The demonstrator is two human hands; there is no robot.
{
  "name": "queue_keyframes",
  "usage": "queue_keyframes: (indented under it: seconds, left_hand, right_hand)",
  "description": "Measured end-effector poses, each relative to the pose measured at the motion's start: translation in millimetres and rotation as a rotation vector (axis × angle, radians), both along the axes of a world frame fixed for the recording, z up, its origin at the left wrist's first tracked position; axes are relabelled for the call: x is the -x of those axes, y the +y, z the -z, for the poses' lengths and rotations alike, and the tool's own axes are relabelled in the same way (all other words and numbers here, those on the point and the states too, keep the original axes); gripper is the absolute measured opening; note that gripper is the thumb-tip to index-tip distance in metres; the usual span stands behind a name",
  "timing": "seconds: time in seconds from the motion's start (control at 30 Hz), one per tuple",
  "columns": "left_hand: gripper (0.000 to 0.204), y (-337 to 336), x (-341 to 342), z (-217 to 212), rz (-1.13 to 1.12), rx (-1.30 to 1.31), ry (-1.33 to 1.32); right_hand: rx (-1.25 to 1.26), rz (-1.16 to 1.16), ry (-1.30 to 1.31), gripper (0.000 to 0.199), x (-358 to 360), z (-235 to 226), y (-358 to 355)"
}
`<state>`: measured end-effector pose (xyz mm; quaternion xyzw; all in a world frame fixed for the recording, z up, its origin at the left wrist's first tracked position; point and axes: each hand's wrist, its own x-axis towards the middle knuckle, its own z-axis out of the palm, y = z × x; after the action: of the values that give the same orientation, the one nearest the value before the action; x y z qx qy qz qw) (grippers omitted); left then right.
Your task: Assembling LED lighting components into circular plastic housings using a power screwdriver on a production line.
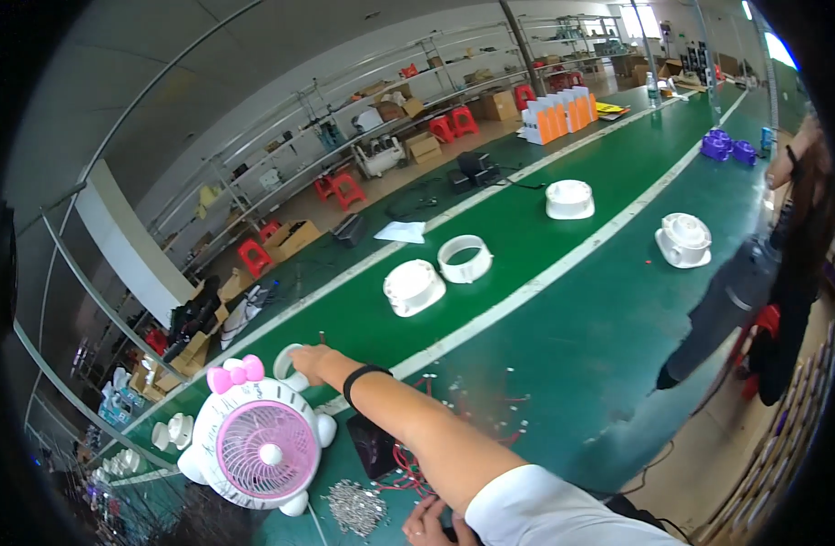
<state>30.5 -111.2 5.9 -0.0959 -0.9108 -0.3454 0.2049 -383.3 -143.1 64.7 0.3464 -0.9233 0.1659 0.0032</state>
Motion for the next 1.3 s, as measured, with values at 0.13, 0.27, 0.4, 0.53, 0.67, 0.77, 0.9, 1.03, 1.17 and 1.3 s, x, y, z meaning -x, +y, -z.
queue_keyframes:
  seconds: [0.13,0.27,0.4,0.53,0.67,0.77,0.9,1.03,1.17,1.3]
  left_hand:
    - [0.031,1,-3,-1,0.032,0.003,-0.034]
    - [0.038,-5,6,-9,0.009,0.102,0.002]
    - [0.032,4,10,-1,0.048,0.071,0.028]
    - [0.034,-21,6,26,-0.011,0.010,0.216]
    - [0.033,14,5,4,0.138,0.001,0.149]
    - [0.037,26,-13,-7,0.259,0.022,0.116]
    - [0.045,44,-41,-8,0.420,0.035,0.047]
    - [0.048,69,-36,16,0.486,0.285,0.119]
    - [0.054,84,-40,0,0.395,0.042,0.009]
    - [0.043,102,-35,7,0.410,0.052,0.091]
  right_hand:
    - [-0.065,0.123,-0.044,0.040,31,45,-4]
    - [0.012,0.173,0.153,0.026,-9,17,19]
    - [0.296,0.440,0.333,0.014,-82,-18,86]
    - [0.406,0.454,0.320,0.016,-228,-66,133]
    - [0.377,0.420,0.426,0.020,-384,-44,210]
    - [0.140,0.450,0.257,0.039,-468,-45,241]
    - [0.009,0.477,0.056,0.040,-510,-14,262]
    - [0.379,0.504,0.016,0.023,-522,-24,290]
    - [0.804,0.760,0.497,0.061,-510,-32,354]
    - [0.950,0.940,0.757,0.077,-472,-59,386]
